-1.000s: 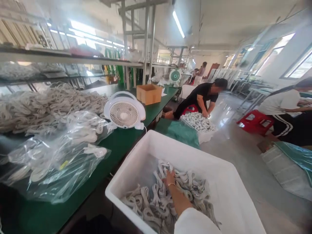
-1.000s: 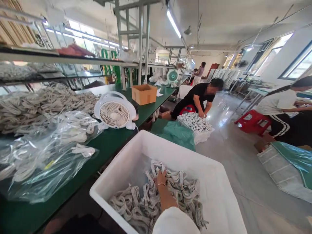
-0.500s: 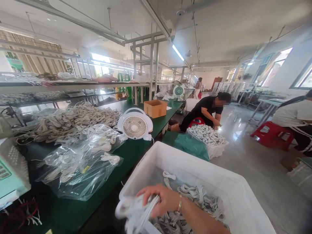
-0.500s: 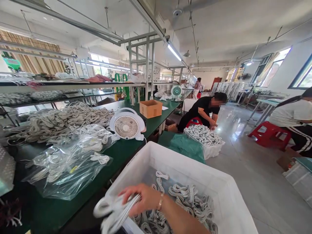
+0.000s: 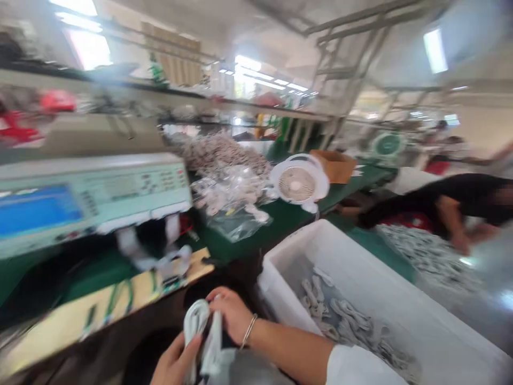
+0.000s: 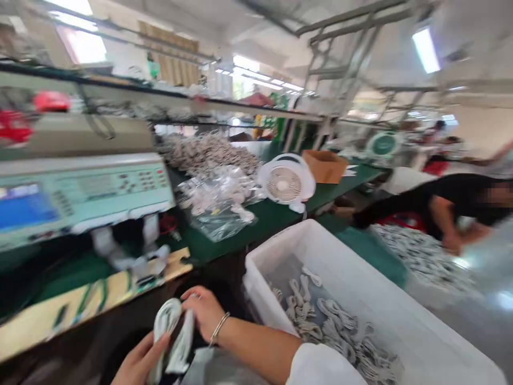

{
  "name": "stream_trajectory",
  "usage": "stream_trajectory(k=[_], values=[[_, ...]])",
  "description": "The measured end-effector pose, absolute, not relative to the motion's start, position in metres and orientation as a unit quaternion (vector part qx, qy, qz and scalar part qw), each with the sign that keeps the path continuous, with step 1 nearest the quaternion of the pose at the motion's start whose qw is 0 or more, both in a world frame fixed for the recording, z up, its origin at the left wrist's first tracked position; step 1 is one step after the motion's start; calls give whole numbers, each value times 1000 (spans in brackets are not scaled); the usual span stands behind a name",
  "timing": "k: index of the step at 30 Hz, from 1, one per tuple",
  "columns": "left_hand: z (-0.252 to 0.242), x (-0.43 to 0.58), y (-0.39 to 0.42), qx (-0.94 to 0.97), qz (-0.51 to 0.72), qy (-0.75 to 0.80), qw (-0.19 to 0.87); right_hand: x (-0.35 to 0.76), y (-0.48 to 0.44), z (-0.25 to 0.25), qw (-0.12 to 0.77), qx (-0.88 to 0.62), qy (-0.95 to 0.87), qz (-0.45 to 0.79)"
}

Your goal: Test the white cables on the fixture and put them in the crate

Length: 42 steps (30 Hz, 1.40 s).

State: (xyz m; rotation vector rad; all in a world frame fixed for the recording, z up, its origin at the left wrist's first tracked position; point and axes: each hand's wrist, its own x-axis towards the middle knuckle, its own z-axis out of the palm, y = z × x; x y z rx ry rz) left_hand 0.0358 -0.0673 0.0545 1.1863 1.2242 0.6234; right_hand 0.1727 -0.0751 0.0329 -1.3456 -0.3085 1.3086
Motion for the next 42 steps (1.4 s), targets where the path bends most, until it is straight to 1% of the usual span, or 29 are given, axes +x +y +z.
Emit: stream_trajectory(k=[1,3,6,9,13,15,18,22,24,28,31,33,36,38,40,42], values=[[48,33,-61,503,277,536,619,168,-71,31,592,-559,-121,568],[35,29,-46,503,285,467,669,166,-65,29,571,-539,-126,607],[21,28,-29,481,339,414,695,170,-59,31,527,-537,-217,621],[16,32,-26,483,371,398,686,170,-60,35,496,-582,-347,543],[17,39,-33,506,361,381,684,166,-62,37,483,-622,-426,445],[18,43,-37,524,361,385,668,165,-62,36,481,-629,-444,420],[17,46,-40,561,370,424,606,169,-59,32,475,-634,-455,408],[15,49,-41,619,391,454,508,177,-52,26,445,-598,-466,476],[16,51,-40,620,406,456,492,180,-50,24,424,-595,-485,481],[21,62,-38,548,444,443,554,182,-49,24,425,-615,-525,408],[24,69,-38,487,473,440,588,178,-47,28,437,-637,-521,363],[27,69,-37,506,477,434,572,175,-43,30,453,-644,-495,368],[31,58,-33,600,447,387,538,174,-36,30,485,-626,-438,425],[35,47,-26,625,395,331,586,176,-33,27,493,-612,-414,460],[39,35,-16,600,333,277,673,179,-30,25,484,-611,-414,470],[40,25,-4,565,287,242,735,182,-27,24,469,-618,-428,464]])
